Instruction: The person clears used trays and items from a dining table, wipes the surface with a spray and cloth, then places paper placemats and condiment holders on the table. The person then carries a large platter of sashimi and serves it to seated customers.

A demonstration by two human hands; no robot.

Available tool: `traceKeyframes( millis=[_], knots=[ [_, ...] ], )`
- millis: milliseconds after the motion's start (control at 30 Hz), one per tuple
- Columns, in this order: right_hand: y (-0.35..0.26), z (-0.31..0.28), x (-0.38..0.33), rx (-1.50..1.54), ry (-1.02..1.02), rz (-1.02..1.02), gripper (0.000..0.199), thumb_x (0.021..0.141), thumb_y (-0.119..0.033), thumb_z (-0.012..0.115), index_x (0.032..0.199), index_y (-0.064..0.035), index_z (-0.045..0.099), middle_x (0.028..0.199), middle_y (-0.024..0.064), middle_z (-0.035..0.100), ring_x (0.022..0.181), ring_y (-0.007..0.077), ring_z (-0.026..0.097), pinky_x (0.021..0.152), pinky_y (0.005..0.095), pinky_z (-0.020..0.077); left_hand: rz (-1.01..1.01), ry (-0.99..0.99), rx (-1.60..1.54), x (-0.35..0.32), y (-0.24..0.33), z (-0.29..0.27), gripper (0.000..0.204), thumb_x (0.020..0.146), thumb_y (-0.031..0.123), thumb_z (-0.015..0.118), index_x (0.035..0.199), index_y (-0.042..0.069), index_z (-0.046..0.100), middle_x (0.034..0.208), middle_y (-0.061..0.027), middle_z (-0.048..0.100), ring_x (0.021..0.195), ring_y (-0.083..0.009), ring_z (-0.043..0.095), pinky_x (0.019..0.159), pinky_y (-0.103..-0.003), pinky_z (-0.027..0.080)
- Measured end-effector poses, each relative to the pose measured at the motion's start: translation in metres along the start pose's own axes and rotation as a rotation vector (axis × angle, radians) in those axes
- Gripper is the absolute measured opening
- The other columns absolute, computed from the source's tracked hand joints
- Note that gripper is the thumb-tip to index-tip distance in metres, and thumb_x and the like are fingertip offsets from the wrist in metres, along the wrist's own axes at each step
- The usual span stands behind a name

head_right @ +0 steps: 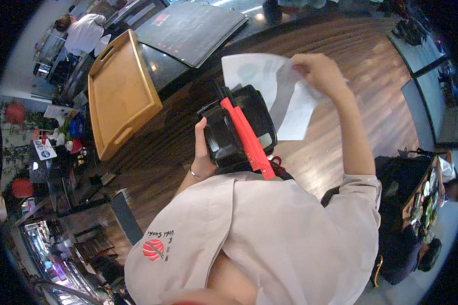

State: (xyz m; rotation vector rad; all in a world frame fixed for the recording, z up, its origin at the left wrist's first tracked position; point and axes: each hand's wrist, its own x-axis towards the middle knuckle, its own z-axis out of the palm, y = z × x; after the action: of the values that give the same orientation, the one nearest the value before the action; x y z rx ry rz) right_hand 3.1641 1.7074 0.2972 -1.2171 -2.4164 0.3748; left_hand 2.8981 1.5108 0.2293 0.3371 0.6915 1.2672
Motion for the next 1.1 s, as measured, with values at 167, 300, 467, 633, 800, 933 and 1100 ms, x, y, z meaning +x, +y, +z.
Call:
traceKeyframes(
  millis=[167, 300, 467, 633, 800, 933, 1100],
  knots=[
    [0.005, -0.085, 0.065, -0.08, -0.125, -0.198, 0.018, 0.088, -0.002, 0.062, 0.105, 0.0008, 0.066, 0.101, 0.0111, 0.07, 0.092, 0.0198, 0.065, 0.085, 0.0302, 0.0494, 0.016, 0.024, -0.051, -0.016, 0.001, -0.001, 0.063, 0.093, 0.059, 0.042, 0.125, 0.007, 0.056, 0.116, -0.011, 0.065, 0.102, -0.0228, 0.066, 0.09, -0.039, 0.054],
    [-0.028, -0.134, 0.168, -0.518, 0.012, -0.379, 0.036, 0.083, -0.019, 0.072, 0.115, -0.006, 0.064, 0.108, 0.0124, 0.068, 0.1, 0.0283, 0.065, 0.088, 0.0389, 0.0516, 0.005, 0.091, -0.162, -0.024, -0.001, -0.007, 0.063, 0.091, 0.061, 0.045, 0.122, 0.007, 0.057, 0.113, -0.0099, 0.066, 0.097, -0.0229, 0.067, 0.087, -0.039, 0.056],
    [-0.113, -0.113, 0.322, -0.49, -0.3, -0.742, 0.035, 0.079, -0.034, 0.073, 0.088, -0.0012, 0.071, 0.087, 0.0169, 0.07, 0.078, 0.0291, 0.065, 0.073, 0.0415, 0.0499, 0.058, 0.159, -0.213, -0.033, -0.006, -0.019, 0.068, 0.09, 0.062, 0.047, 0.128, 0.006, 0.053, 0.12, -0.0126, 0.063, 0.105, -0.0239, 0.065, 0.092, -0.04, 0.054],
    [-0.144, 0.008, 0.416, -0.491, -0.342, -0.656, 0.045, 0.076, -0.029, 0.076, 0.114, -0.0071, 0.065, 0.11, 0.0145, 0.067, 0.099, 0.03, 0.062, 0.086, 0.0454, 0.0479, 0.157, 0.229, -0.281, -0.038, -0.016, -0.025, 0.066, 0.091, 0.059, 0.046, 0.129, 0.006, 0.053, 0.12, -0.0126, 0.063, 0.105, -0.0242, 0.065, 0.091, -0.041, 0.054],
    [-0.145, 0.078, 0.444, -0.582, -0.252, -0.474, 0.06, 0.071, -0.022, 0.08, 0.127, -0.0185, 0.059, 0.12, 0.0056, 0.064, 0.119, 0.0253, 0.055, 0.098, 0.057, 0.0377, 0.246, 0.31, -0.316, -0.042, -0.026, -0.026, 0.065, 0.091, 0.058, 0.046, 0.129, 0.006, 0.053, 0.118, -0.0124, 0.064, 0.104, -0.0241, 0.065, 0.09, -0.04, 0.055],
    [-0.144, 0.094, 0.426, -0.64, -0.178, -0.503, 0.067, 0.076, -0.022, 0.077, 0.137, -0.0225, 0.049, 0.127, 0.0016, 0.06, 0.121, 0.024, 0.055, 0.102, 0.0565, 0.0361, 0.309, 0.318, -0.313, -0.044, -0.026, -0.023, 0.064, 0.091, 0.058, 0.047, 0.128, 0.006, 0.053, 0.115, -0.0115, 0.065, 0.102, -0.0236, 0.066, 0.089, -0.04, 0.055],
    [-0.142, 0.069, 0.368, -0.443, -0.071, -0.716, 0.077, 0.077, -0.032, 0.077, 0.141, -0.0084, 0.041, 0.136, 0.0189, 0.05, 0.121, 0.0332, 0.052, 0.1, 0.0444, 0.043, 0.322, 0.337, -0.278, -0.044, -0.021, -0.011, 0.062, 0.09, 0.059, 0.048, 0.122, 0.006, 0.057, 0.11, -0.0101, 0.067, 0.096, -0.0229, 0.067, 0.086, -0.04, 0.056]
  ],
)
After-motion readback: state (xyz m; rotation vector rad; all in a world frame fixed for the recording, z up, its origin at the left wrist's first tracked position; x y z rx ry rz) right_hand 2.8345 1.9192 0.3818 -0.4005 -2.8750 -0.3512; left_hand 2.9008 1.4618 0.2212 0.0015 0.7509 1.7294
